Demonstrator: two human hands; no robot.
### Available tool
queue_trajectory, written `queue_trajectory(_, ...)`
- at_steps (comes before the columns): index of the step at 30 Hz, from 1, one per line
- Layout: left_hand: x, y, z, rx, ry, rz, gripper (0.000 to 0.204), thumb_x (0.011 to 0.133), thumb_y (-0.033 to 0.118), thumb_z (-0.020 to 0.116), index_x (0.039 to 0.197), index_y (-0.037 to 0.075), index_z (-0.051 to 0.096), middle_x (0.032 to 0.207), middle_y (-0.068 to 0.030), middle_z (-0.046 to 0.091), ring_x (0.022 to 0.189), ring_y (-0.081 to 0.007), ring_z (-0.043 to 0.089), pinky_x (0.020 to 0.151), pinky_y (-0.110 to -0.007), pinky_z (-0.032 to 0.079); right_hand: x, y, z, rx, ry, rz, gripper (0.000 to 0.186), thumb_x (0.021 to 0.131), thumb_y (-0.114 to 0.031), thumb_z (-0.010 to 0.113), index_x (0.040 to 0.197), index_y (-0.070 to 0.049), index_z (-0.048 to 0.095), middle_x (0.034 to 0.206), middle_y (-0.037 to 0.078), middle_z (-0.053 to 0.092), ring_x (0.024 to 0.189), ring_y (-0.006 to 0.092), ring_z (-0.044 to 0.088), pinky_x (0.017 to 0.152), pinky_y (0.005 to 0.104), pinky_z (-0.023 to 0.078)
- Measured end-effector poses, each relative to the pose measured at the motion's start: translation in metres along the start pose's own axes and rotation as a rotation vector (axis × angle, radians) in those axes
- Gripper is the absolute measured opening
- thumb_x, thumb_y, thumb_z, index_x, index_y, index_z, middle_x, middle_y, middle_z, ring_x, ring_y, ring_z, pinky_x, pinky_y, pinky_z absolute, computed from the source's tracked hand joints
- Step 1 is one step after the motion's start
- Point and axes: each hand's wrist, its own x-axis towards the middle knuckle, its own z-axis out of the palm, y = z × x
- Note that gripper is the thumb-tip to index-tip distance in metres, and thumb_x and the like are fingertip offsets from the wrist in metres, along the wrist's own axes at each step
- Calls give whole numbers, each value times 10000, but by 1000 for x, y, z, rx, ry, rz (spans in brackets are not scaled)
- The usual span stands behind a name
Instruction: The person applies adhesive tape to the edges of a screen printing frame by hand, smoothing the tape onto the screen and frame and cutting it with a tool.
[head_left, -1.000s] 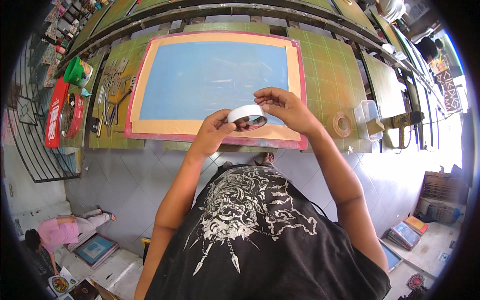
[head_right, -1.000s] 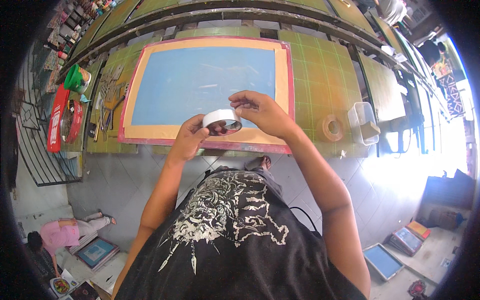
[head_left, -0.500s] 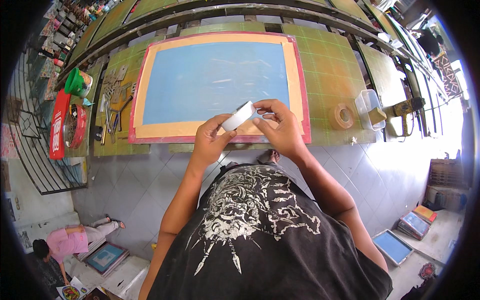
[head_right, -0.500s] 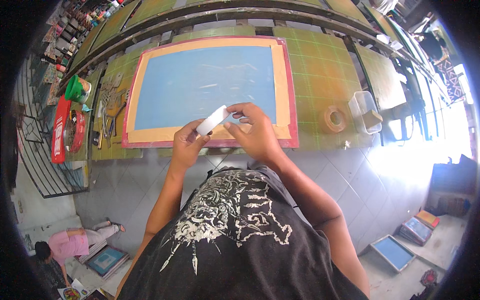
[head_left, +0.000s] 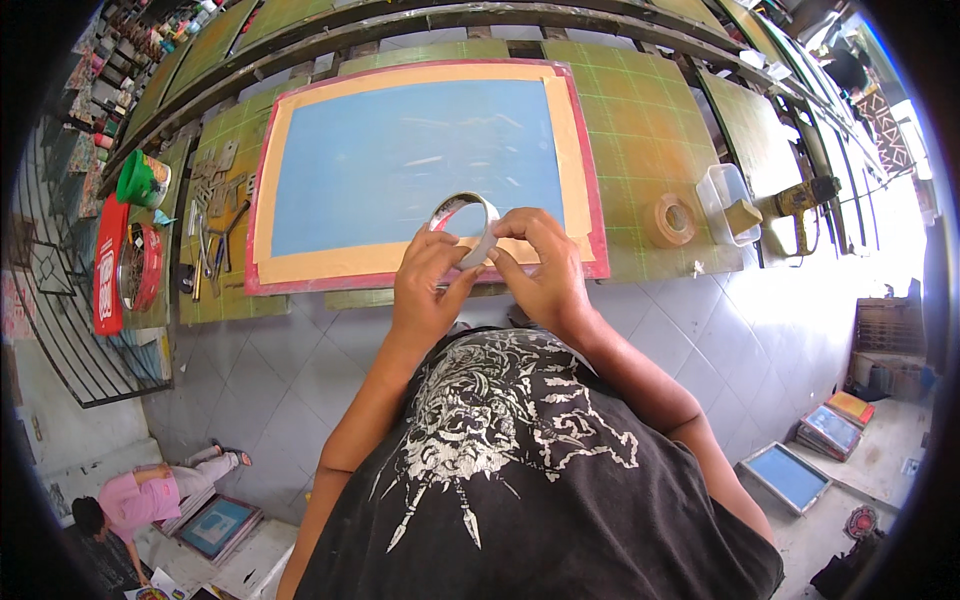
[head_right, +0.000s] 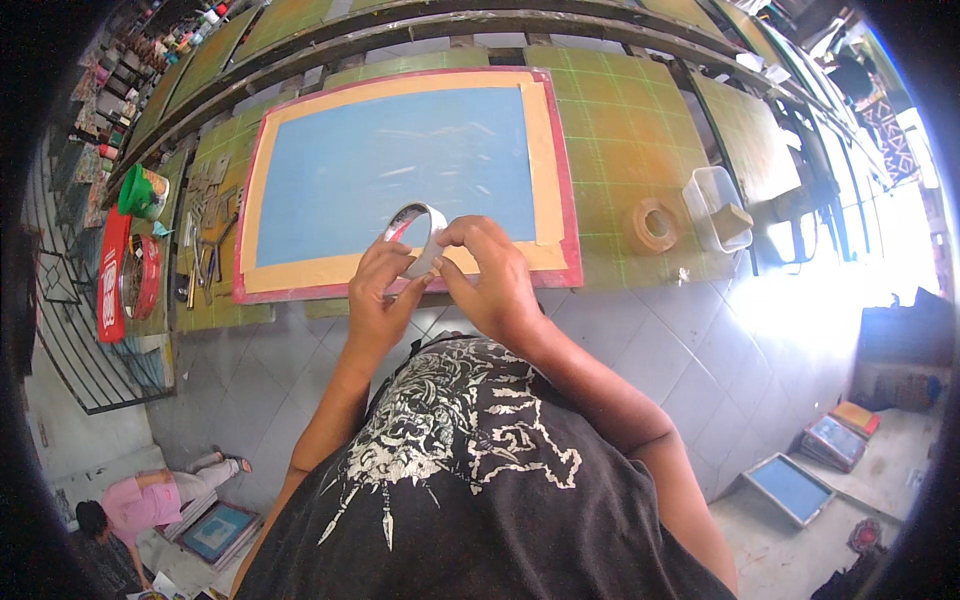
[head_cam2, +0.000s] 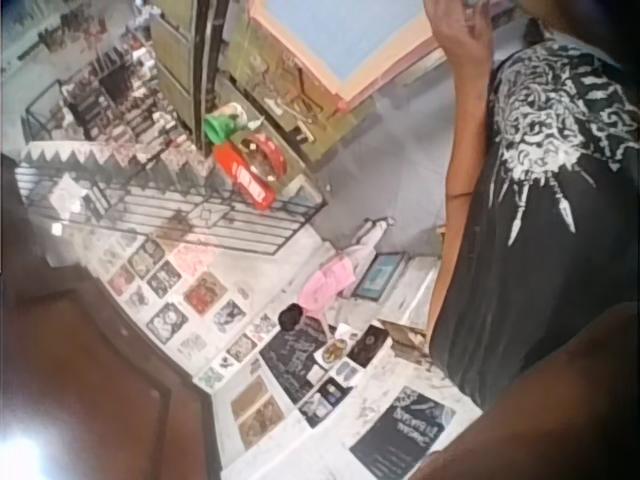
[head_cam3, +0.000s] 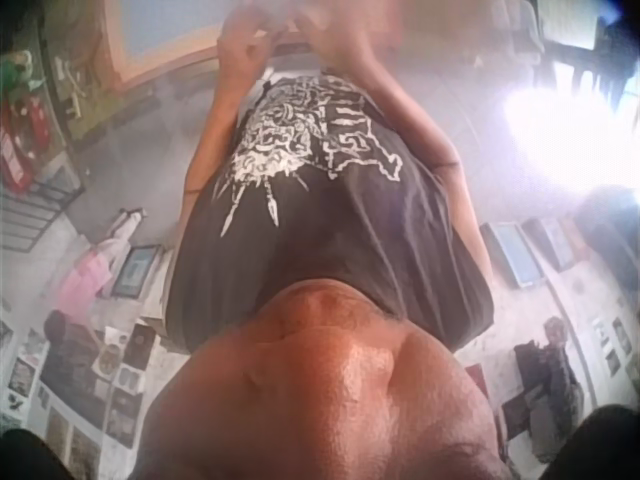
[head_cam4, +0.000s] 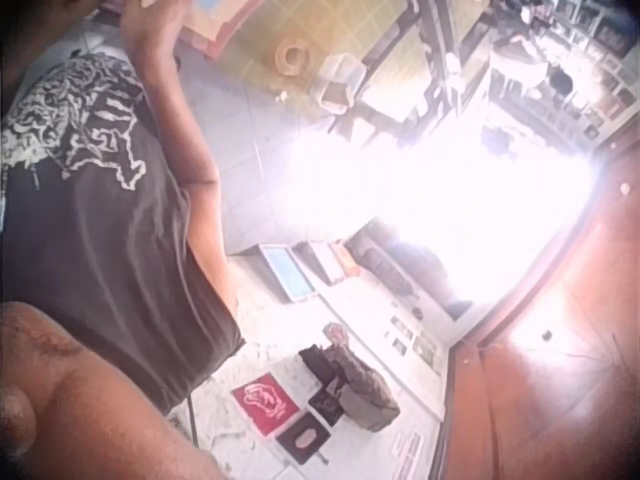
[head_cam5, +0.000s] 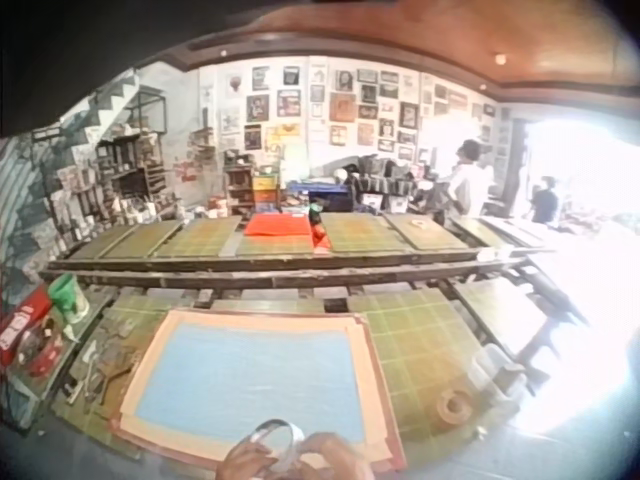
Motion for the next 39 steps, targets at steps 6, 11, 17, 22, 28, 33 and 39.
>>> queue_trajectory(6, -6, 12, 11, 136, -33, 62, 173, 759, 49, 728, 889, -30, 646, 884, -151, 641, 938, -328, 607, 1028, -477, 420, -4, -3, -1, 75, 22, 72, 335, 804, -42, 722, 1076, 16, 534, 1024, 171, 598, 976, 326, 612, 850, 407, 499)
queue_trajectory(11, -12, 15, 17, 110, -58, 40, 166, 762, 26, 715, 888, -38, 627, 844, -152, 619, 869, -335, 600, 905, -473, 452, -20, 9, 8, 65, 59, 37, 364, 829, -40, 699, 1129, 19, 501, 1022, 175, 572, 954, 311, 580, 838, 403, 477)
queue_trajectory(17, -20, 14, 28, 120, -58, 18, 157, 765, 16, 710, 886, -37, 627, 836, -156, 618, 829, -342, 599, 834, -464, 453, -38, 13, 15, 79, 20, 205, 387, 829, -20, 671, 1178, 22, 509, 1065, 187, 559, 991, 333, 562, 867, 401, 464)
queue_trajectory(22, -20, 15, 29, 142, -63, -18, 155, 765, 55, 709, 898, 2, 649, 808, -127, 621, 831, -325, 600, 956, -520, 416, -29, 17, 7, -59, 61, 39, 431, 804, -15, 678, 1204, 22, 520, 1103, 188, 576, 1034, 347, 574, 909, 410, 461)
queue_trajectory(28, -22, 18, 32, 127, -103, -23, 156, 771, 61, 712, 898, 5, 641, 838, -143, 627, 858, -345, 612, 991, -539, 406, -36, 20, 7, -47, 63, 129, 423, 811, -6, 666, 1213, 23, 536, 1032, 165, 566, 958, 317, 575, 885, 393, 460)
queue_trajectory(33, -20, 25, 40, 176, -125, 7, 114, 766, 68, 712, 828, 15, 634, 794, -134, 624, 833, -331, 614, 1013, -553, 399, -37, 29, 19, 18, 208, 194, 396, 841, 7, 634, 1223, 26, 529, 962, 125, 546, 907, 246, 539, 856, 368, 456)
queue_trajectory(39, -23, 22, 47, 139, -105, -11, 131, 753, 58, 713, 760, 1, 595, 768, -177, 628, 771, -367, 619, 987, -521, 450, -35, 36, 25, 69, 226, 267, 347, 855, 26, 585, 1197, 24, 533, 926, 118, 541, 885, 241, 535, 847, 370, 450)
